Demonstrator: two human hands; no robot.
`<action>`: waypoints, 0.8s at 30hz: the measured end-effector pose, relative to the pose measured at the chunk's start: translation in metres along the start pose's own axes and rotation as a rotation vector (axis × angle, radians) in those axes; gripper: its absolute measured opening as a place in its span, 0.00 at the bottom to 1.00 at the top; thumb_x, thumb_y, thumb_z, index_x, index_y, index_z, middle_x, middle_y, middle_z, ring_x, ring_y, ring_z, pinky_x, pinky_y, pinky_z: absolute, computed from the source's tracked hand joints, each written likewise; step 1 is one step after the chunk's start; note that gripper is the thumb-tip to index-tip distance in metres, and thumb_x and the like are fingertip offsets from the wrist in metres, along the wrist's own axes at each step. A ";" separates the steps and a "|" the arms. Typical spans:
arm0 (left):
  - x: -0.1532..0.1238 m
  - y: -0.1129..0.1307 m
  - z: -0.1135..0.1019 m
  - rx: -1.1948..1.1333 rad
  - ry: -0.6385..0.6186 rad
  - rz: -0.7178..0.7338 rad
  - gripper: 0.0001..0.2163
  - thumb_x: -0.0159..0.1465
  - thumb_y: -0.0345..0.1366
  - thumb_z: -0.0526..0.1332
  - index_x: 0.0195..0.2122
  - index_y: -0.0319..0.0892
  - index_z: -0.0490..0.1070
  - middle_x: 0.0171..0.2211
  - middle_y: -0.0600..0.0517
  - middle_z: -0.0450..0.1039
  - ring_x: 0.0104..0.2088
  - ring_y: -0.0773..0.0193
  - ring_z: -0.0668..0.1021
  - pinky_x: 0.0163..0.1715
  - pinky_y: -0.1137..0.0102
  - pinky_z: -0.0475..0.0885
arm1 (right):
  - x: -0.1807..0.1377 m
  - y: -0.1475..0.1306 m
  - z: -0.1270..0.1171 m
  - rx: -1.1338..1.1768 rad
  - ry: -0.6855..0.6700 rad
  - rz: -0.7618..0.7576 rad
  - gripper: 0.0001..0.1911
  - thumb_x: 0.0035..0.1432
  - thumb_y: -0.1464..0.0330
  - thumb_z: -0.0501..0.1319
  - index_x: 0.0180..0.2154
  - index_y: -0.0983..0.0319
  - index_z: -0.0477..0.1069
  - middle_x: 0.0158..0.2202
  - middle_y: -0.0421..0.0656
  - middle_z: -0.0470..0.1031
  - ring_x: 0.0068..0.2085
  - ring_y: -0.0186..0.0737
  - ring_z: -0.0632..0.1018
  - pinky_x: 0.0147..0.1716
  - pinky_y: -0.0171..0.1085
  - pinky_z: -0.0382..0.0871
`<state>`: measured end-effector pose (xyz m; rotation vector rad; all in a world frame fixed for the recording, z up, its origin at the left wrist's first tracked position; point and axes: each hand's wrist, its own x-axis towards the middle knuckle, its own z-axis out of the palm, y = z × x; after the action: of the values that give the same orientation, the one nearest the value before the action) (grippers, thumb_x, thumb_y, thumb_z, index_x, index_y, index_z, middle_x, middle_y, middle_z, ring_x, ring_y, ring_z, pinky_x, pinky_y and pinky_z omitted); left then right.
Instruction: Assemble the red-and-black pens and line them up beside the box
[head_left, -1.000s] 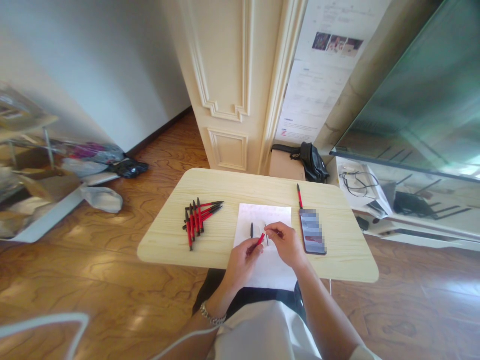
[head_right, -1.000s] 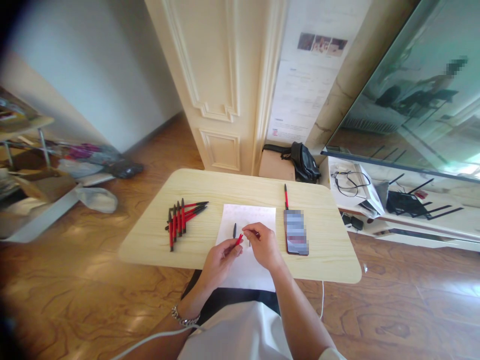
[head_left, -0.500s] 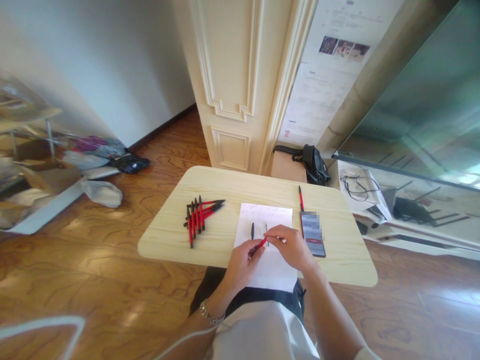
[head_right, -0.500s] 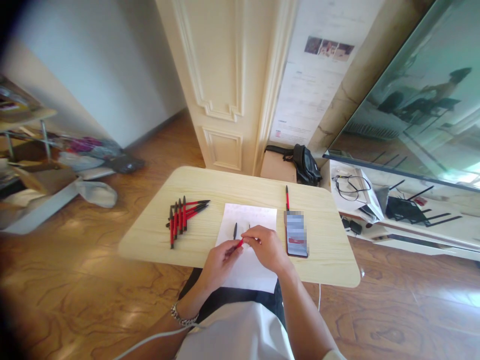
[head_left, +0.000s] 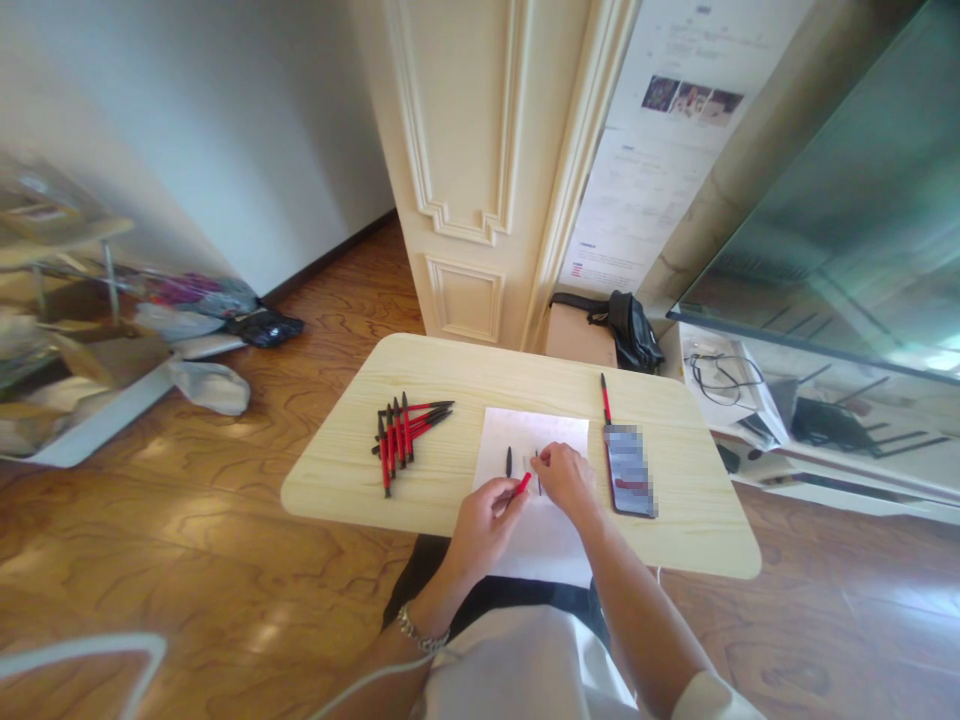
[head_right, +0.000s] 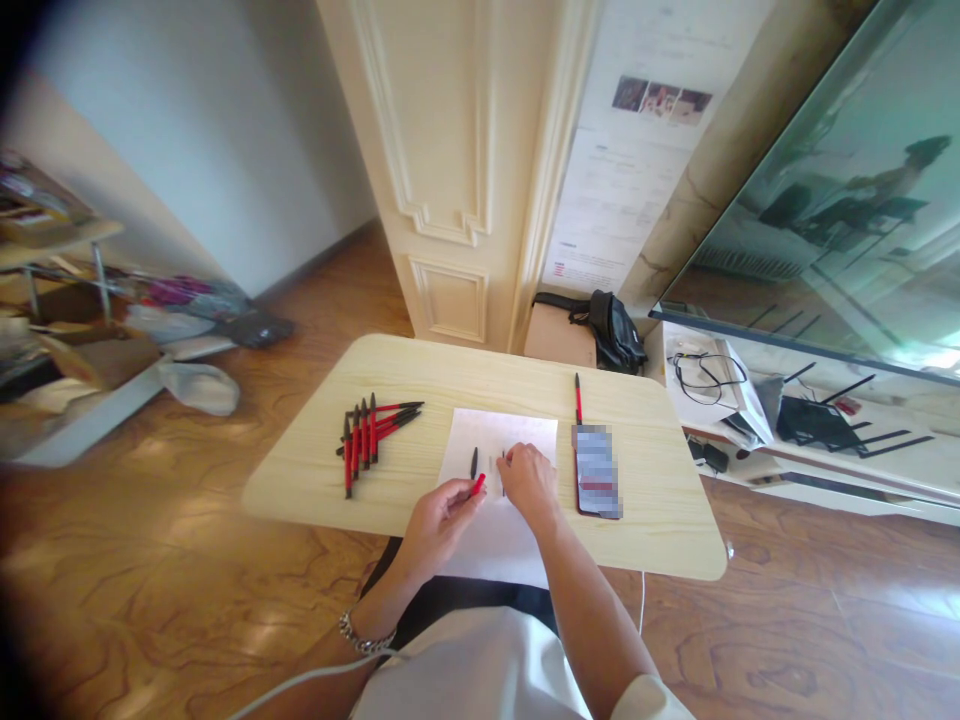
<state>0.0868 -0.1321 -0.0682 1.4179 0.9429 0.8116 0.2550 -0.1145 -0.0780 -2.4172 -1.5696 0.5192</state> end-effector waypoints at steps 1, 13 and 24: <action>0.000 -0.001 -0.001 0.007 0.002 0.001 0.12 0.62 0.43 0.58 0.39 0.40 0.73 0.35 0.49 0.77 0.37 0.60 0.78 0.39 0.70 0.71 | 0.001 -0.002 0.002 -0.033 -0.008 0.000 0.13 0.59 0.60 0.53 0.36 0.59 0.73 0.40 0.48 0.75 0.39 0.47 0.76 0.36 0.41 0.63; 0.000 -0.002 0.000 -0.034 0.033 -0.016 0.15 0.61 0.41 0.60 0.47 0.41 0.71 0.37 0.48 0.77 0.36 0.61 0.78 0.38 0.70 0.71 | 0.002 0.008 -0.022 0.581 0.038 -0.098 0.10 0.56 0.67 0.56 0.37 0.63 0.72 0.30 0.45 0.76 0.33 0.40 0.75 0.33 0.37 0.65; 0.001 0.006 0.005 -0.016 -0.005 -0.012 0.13 0.61 0.40 0.59 0.44 0.41 0.73 0.39 0.48 0.77 0.38 0.60 0.78 0.40 0.69 0.71 | -0.025 -0.014 -0.067 1.399 0.253 -0.164 0.11 0.55 0.60 0.61 0.36 0.61 0.68 0.31 0.43 0.72 0.27 0.32 0.69 0.24 0.33 0.63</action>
<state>0.0926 -0.1335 -0.0627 1.3994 0.9381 0.8045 0.2608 -0.1308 -0.0070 -1.1933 -0.7594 0.8340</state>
